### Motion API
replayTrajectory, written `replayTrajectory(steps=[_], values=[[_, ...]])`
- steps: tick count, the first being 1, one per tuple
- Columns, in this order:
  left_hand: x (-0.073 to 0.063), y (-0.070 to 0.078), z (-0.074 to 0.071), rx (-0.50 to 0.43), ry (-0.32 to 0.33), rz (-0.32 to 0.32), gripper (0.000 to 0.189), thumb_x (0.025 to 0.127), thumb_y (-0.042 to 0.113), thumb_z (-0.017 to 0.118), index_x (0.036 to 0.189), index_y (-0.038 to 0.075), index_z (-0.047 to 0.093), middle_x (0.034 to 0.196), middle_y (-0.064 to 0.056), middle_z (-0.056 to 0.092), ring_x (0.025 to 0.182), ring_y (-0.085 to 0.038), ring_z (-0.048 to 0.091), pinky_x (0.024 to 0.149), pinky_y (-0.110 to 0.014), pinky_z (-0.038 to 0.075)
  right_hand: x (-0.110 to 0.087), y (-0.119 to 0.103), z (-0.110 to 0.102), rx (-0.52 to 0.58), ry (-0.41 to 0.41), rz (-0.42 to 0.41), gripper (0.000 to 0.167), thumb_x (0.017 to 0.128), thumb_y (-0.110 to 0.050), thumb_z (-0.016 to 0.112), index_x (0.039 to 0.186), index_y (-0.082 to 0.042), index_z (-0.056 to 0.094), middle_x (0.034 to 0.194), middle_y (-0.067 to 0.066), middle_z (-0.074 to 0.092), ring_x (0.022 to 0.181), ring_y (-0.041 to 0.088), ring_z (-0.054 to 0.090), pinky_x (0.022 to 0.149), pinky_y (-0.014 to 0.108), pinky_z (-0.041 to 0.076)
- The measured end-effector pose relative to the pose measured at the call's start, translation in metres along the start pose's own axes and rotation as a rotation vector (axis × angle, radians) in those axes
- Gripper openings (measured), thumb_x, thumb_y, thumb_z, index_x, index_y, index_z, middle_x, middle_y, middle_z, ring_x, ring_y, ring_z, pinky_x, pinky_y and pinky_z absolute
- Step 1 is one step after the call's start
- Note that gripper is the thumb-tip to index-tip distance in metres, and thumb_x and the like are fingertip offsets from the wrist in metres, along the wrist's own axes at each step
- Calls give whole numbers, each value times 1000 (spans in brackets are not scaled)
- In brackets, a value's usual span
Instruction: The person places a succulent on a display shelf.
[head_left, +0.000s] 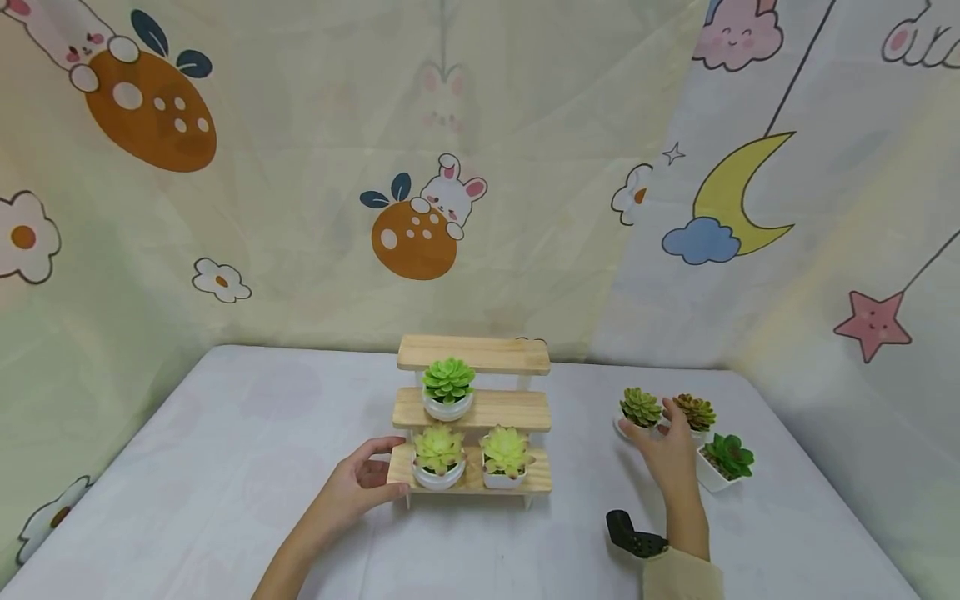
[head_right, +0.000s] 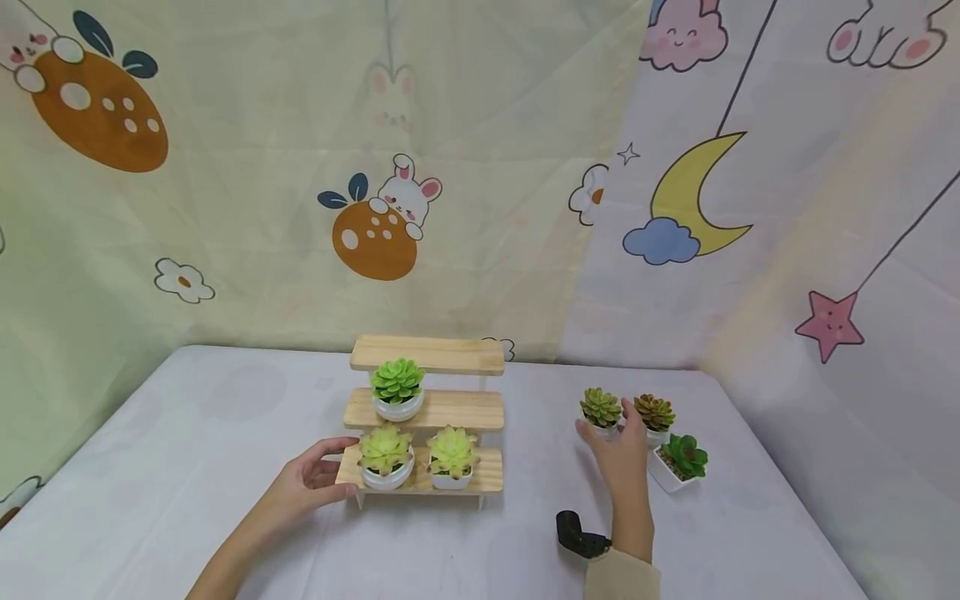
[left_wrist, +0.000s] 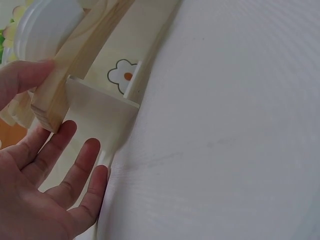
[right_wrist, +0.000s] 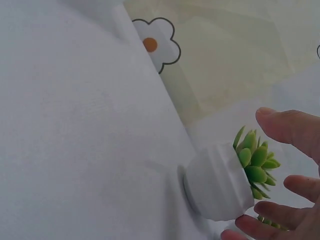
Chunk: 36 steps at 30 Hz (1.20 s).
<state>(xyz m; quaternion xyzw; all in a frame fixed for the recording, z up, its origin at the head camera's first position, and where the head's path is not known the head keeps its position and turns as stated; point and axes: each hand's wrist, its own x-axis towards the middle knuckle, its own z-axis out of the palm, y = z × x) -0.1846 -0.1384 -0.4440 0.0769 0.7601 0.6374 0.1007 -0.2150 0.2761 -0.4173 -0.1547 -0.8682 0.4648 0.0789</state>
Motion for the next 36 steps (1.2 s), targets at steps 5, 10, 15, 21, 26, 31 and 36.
replayTrajectory(steps=[5, 10, 15, 21, 26, 31, 36], values=[[1, 1, 1, 7, 12, -3, 61, 77, 18, 75, 130, 9, 47, 111, -16, 61, 96, -21, 60, 75, -27, 50, 3, 8, 4, 35, -59, 39, 98, 86, -39, 64, 149, -7, -5, 151, 30, 8, 135, 46, 22, 104, 56, 30], [1, 2, 4, 35, 72, -4, 56, 77, 20, 75, 126, 11, 51, 108, -15, 61, 93, -20, 62, 74, -26, 50, 6, 14, 8, 58, -67, 23, 99, 87, -37, 63, 148, -4, -7, 149, 33, 9, 133, 47, 24, 103, 54, 31], [2, 1, 9, 51, 138, -7, 51, 76, 19, 76, 121, 12, 55, 103, -15, 63, 88, -19, 63, 72, -25, 50, 8, 16, 10, 44, -57, 30, 97, 88, -38, 62, 148, -3, -6, 147, 33, 14, 130, 44, 29, 101, 53, 34], [2, 1, 12, 61, 160, -8, 50, 74, 18, 77, 120, 12, 55, 101, -14, 63, 87, -20, 63, 71, -25, 50, 11, 17, 10, 18, -66, 48, 96, 88, -38, 61, 146, 3, -3, 144, 34, 20, 126, 42, 33, 99, 51, 34], [2, 4, 13, 68, 159, -22, 51, 75, 20, 77, 120, 11, 55, 102, -15, 63, 87, -21, 64, 71, -26, 50, 13, 19, 10, -11, -69, 45, 93, 88, -37, 61, 145, 8, 1, 141, 36, 24, 127, 44, 32, 103, 53, 31], [2, 5, 14, 62, 173, -24, 51, 74, 19, 78, 119, 12, 56, 100, -13, 63, 84, -19, 64, 69, -26, 50, 16, 21, 12, -33, -45, 43, 91, 88, -39, 60, 144, 10, 7, 140, 36, 26, 128, 46, 31, 104, 54, 29], [1, 5, 15, 73, 171, -7, 50, 73, 18, 78, 118, 13, 56, 99, -13, 63, 81, -18, 63, 68, -25, 50, 18, 22, 14, -60, -21, 60, 89, 89, -39, 59, 144, 10, 10, 141, 36, 26, 130, 46, 29, 105, 54, 28]])
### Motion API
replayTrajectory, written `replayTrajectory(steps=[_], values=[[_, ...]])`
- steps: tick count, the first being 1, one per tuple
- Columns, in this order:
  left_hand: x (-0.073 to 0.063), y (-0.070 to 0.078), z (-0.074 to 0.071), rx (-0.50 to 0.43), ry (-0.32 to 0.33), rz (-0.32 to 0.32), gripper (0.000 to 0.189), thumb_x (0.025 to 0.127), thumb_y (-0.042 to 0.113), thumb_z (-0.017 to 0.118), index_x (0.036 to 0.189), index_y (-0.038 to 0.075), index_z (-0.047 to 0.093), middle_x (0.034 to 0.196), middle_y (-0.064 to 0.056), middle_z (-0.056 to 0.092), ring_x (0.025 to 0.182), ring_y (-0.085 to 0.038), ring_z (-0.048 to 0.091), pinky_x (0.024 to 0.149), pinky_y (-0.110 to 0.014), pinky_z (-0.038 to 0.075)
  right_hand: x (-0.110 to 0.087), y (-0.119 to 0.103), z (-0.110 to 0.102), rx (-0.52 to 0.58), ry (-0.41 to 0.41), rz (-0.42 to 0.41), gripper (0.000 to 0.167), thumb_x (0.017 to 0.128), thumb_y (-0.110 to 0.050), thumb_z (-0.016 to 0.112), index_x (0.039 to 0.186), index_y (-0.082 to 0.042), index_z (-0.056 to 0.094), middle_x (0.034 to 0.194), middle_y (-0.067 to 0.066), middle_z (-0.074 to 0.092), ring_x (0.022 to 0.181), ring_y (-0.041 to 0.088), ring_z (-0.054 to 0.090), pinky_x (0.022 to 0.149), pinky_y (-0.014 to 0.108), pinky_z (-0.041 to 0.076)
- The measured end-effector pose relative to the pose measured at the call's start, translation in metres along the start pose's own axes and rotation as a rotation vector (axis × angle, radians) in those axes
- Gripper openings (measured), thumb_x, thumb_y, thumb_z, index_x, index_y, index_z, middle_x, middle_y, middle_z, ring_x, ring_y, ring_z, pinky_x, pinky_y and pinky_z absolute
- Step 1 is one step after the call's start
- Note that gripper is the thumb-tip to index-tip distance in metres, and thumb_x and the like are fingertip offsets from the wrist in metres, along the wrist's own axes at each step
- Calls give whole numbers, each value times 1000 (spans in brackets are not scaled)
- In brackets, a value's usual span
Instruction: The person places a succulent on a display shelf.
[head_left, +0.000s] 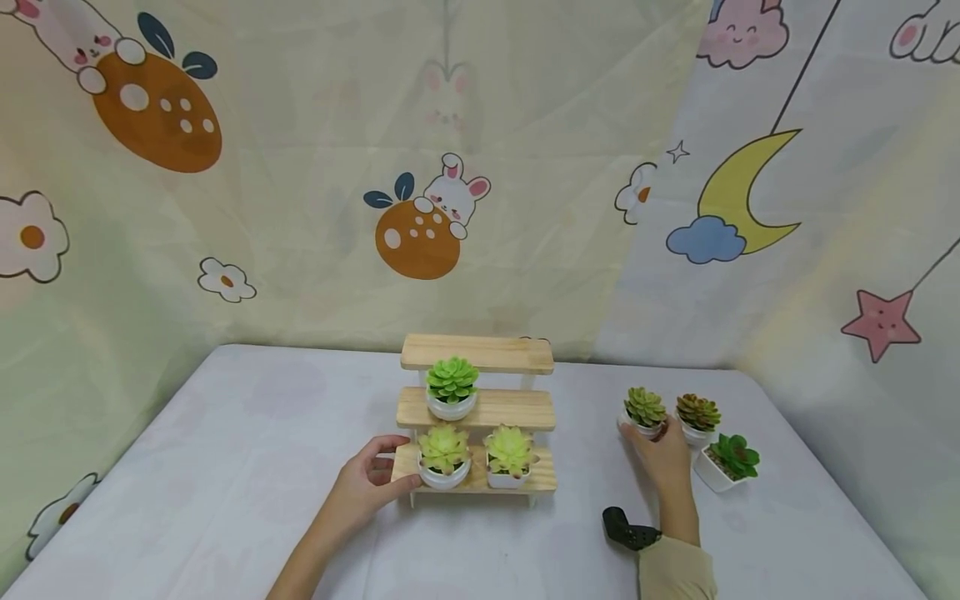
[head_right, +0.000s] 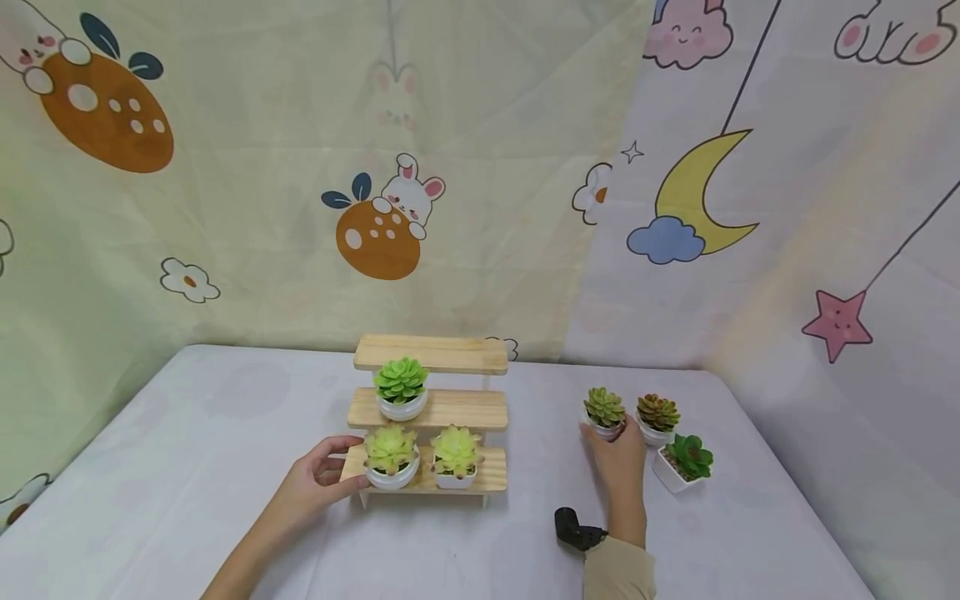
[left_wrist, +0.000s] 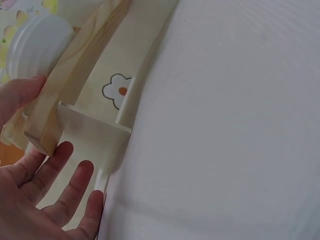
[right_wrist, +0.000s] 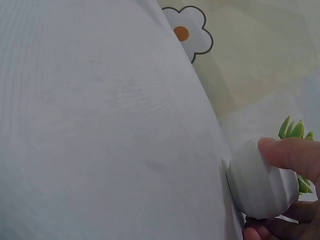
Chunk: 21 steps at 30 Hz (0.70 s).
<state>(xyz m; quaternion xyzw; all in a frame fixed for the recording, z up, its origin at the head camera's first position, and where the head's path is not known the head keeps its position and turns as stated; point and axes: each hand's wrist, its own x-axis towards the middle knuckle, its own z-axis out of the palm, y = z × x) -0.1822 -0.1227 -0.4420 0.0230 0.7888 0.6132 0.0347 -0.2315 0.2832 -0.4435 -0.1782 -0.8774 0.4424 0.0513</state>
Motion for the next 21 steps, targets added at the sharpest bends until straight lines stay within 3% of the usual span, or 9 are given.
replayTrajectory(steps=[11, 16, 21], values=[[-1, 1, 1, -2, 0, 8, 50, 73, 18, 79, 118, 12, 56, 101, -12, 63, 85, -19, 63, 69, -25, 50, -2, -3, 1, -6, 32, -1, 84, 88, -33, 61, 140, 14, 15, 135, 37, 31, 125, 47, 34, 101, 55, 31], [-1, 0, 1, 7, -26, 19, 52, 73, 19, 79, 119, 12, 55, 102, -13, 63, 87, -20, 63, 71, -26, 50, -3, -2, 1, -13, 39, 10, 86, 88, -37, 61, 141, 13, 15, 130, 35, 35, 117, 44, 39, 95, 53, 35], [-1, -2, -1, 6, -56, 41, 54, 73, 18, 78, 120, 10, 53, 104, -14, 62, 89, -20, 63, 73, -26, 50, -4, -2, 1, -23, 40, 24, 91, 86, -39, 61, 142, 13, 11, 133, 36, 33, 121, 45, 36, 98, 54, 34]])
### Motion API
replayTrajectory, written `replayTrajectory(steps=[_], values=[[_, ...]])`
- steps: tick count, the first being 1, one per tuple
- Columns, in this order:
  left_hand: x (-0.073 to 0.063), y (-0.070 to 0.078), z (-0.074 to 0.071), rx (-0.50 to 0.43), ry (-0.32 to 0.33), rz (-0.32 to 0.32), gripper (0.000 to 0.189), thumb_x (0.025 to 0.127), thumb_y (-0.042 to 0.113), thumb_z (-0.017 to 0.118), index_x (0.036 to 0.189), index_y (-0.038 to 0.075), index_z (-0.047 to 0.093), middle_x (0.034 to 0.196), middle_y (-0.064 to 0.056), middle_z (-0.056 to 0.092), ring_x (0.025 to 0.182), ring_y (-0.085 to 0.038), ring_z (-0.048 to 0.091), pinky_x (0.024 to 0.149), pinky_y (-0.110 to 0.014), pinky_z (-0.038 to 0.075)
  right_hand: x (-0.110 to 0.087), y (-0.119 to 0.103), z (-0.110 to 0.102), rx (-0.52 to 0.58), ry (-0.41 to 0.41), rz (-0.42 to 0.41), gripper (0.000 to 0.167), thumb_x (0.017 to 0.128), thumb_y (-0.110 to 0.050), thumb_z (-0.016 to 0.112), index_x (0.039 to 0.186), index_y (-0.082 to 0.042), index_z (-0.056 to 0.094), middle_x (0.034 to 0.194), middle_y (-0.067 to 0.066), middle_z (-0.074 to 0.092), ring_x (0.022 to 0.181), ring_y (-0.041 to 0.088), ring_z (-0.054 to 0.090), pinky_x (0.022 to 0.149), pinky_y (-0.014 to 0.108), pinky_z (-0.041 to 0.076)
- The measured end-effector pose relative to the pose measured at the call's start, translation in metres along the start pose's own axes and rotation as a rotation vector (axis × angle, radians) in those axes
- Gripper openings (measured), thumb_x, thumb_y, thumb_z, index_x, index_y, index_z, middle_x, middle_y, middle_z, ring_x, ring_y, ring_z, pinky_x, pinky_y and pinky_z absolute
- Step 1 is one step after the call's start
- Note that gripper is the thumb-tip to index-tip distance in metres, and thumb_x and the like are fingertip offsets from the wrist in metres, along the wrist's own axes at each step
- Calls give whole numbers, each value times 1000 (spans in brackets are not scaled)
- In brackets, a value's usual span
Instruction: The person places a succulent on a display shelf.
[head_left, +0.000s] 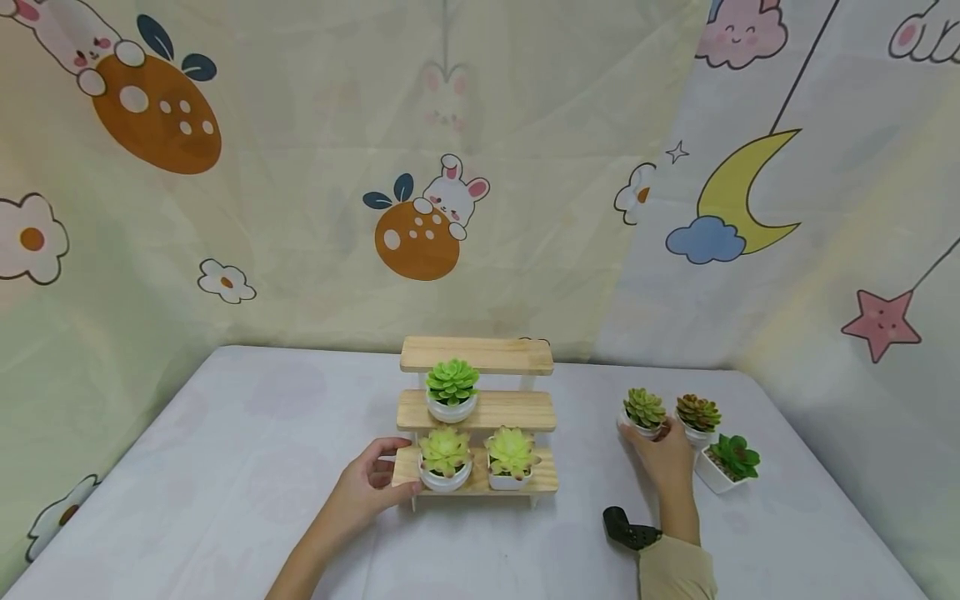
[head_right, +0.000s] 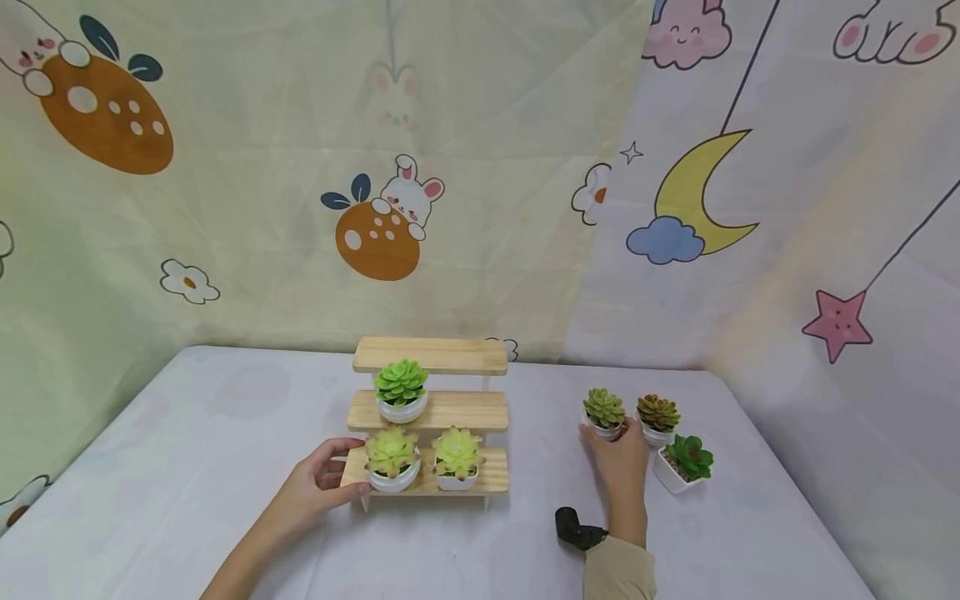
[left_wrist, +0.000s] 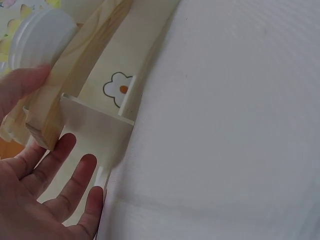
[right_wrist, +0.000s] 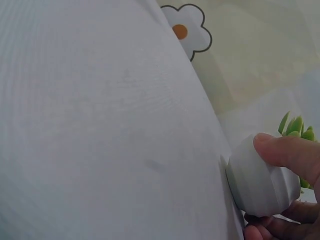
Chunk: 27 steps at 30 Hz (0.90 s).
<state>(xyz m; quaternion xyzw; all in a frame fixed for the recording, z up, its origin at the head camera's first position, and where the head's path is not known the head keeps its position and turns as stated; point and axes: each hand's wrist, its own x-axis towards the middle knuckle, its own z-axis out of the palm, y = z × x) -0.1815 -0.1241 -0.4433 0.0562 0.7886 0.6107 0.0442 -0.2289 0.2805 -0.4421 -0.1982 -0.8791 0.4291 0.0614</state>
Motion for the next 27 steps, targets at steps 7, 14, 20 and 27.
replayTrajectory(steps=[7, 14, 20, 27], values=[[0, -1, -3, -2, -41, 10, 58, 72, 18, 79, 123, 11, 50, 108, -15, 60, 92, -21, 61, 78, -30, 48, 1, 1, 1, 5, 27, 21, 95, 84, -46, 63, 142, 12, 14, 128, 33, 38, 116, 42, 40, 97, 52, 36], [0, -3, -7, -18, -100, 37, 65, 72, 15, 79, 127, 9, 46, 114, -16, 57, 96, -22, 58, 81, -33, 47, 1, -2, -1, 60, 35, 16, 95, 84, -44, 64, 142, 11, 14, 129, 32, 37, 115, 40, 40, 97, 51, 35], [0, -4, -9, -6, -122, 59, 66, 72, 15, 79, 128, 7, 45, 117, -16, 55, 100, -23, 57, 84, -35, 46, -4, -15, -6, 95, 34, -3, 100, 81, -53, 63, 144, 7, 14, 134, 28, 35, 120, 38, 38, 98, 50, 35], [1, -5, -9, -2, -117, 65, 66, 72, 15, 79, 128, 7, 45, 116, -16, 54, 97, -22, 56, 83, -33, 46, -12, -34, -13, 117, 53, -43, 95, 80, -55, 64, 143, 2, 21, 134, 23, 38, 119, 34, 40, 94, 47, 38]])
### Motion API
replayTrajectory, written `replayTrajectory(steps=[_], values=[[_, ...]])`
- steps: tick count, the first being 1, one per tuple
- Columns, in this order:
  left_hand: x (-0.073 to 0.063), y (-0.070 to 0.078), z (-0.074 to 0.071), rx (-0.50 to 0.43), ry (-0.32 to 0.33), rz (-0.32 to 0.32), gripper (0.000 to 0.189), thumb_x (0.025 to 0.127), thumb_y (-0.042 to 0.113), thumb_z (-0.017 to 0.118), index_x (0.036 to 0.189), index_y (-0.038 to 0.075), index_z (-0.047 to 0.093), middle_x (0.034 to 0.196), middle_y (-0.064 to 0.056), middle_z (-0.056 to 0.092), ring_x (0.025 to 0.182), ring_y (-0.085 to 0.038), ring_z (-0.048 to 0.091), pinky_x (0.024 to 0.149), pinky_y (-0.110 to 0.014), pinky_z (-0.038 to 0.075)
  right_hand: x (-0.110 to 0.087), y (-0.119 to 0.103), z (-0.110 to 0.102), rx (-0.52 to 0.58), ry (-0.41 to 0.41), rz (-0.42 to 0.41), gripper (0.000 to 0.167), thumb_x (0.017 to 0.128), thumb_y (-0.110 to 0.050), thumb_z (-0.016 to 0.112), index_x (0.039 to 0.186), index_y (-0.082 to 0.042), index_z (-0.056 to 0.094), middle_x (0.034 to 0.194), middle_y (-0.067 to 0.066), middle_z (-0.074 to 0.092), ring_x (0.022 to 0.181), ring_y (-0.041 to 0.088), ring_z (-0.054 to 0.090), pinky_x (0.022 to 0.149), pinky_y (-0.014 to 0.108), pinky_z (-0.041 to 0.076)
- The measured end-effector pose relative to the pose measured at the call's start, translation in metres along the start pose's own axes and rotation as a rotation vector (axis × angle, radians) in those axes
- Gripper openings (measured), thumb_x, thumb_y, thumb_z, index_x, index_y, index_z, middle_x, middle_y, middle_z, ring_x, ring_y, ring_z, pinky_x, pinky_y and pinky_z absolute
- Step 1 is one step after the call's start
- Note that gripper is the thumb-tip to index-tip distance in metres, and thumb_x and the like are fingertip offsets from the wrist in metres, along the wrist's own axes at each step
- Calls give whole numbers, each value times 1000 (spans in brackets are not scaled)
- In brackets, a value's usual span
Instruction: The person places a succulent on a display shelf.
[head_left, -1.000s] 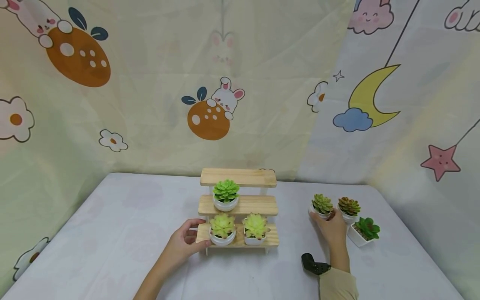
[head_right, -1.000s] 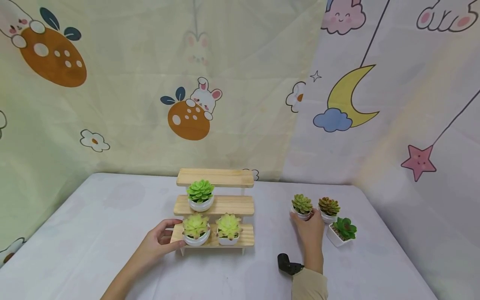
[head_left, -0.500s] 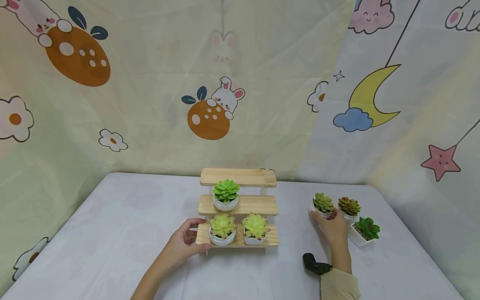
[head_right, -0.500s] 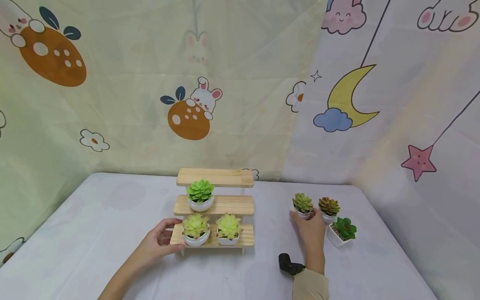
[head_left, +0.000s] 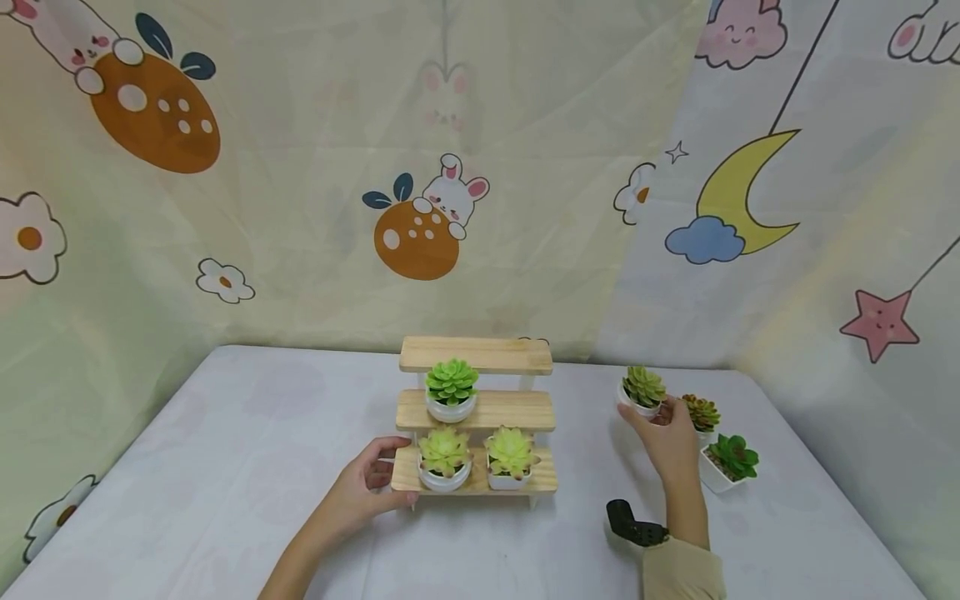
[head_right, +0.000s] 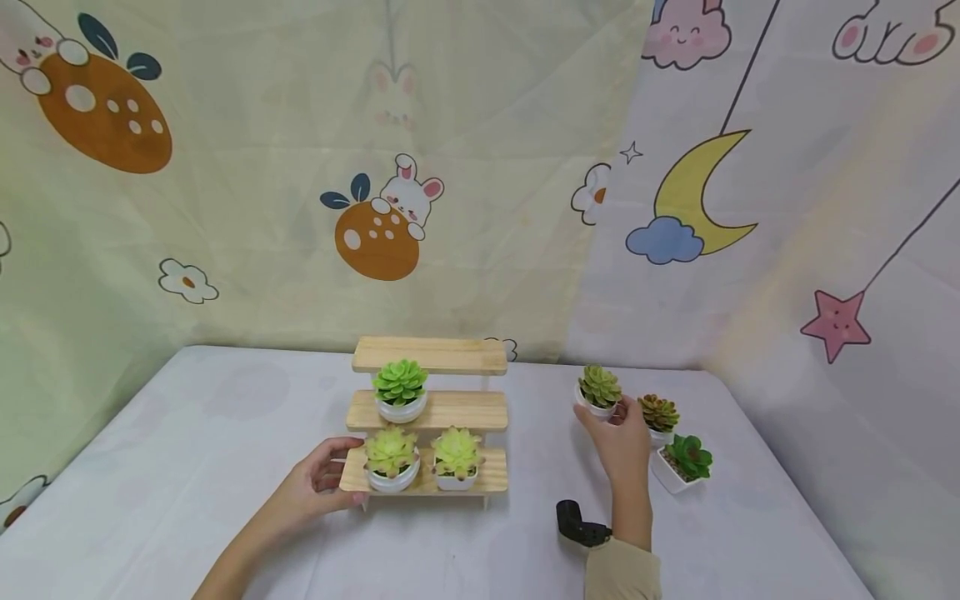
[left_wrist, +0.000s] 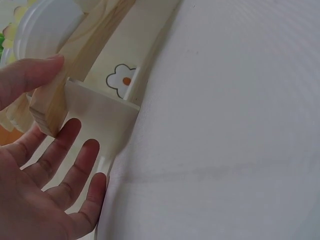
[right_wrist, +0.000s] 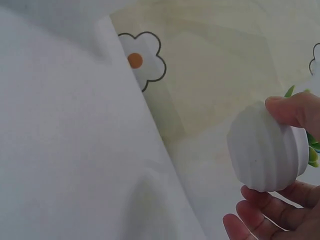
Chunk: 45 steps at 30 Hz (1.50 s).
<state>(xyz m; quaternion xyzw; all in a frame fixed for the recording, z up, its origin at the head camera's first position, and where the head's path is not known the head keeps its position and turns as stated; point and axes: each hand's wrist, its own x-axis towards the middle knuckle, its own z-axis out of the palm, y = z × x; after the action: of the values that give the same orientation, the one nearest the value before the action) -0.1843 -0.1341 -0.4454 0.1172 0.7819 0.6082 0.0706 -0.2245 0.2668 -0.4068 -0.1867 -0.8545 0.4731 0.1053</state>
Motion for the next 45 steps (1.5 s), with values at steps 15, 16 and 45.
replayTrajectory(steps=[15, 16, 45], values=[[-1, 1, -1, -6, -3, -16, 66, 72, 16, 80, 128, 9, 47, 114, -14, 55, 98, -21, 56, 85, -32, 46, -25, -51, -2, 25, -23, -195, 71, 81, -42, 69, 135, -7, 38, 121, 10, 48, 106, 15, 45, 80, 13, 38], [-2, 1, -1, -5, -5, -17, 66, 72, 16, 79, 128, 9, 47, 114, -14, 55, 98, -21, 56, 85, -33, 46, -27, -54, -2, 32, -31, -205, 70, 81, -41, 69, 135, -8, 38, 121, 10, 48, 105, 14, 45, 79, 12, 38], [0, -1, -1, -7, 0, 12, 66, 71, 14, 80, 128, 8, 47, 115, -15, 56, 101, -23, 55, 86, -34, 47, -57, -88, 50, 40, -230, -463, 65, 75, -30, 78, 130, -10, 49, 105, 8, 59, 98, 18, 54, 87, 40, 45]])
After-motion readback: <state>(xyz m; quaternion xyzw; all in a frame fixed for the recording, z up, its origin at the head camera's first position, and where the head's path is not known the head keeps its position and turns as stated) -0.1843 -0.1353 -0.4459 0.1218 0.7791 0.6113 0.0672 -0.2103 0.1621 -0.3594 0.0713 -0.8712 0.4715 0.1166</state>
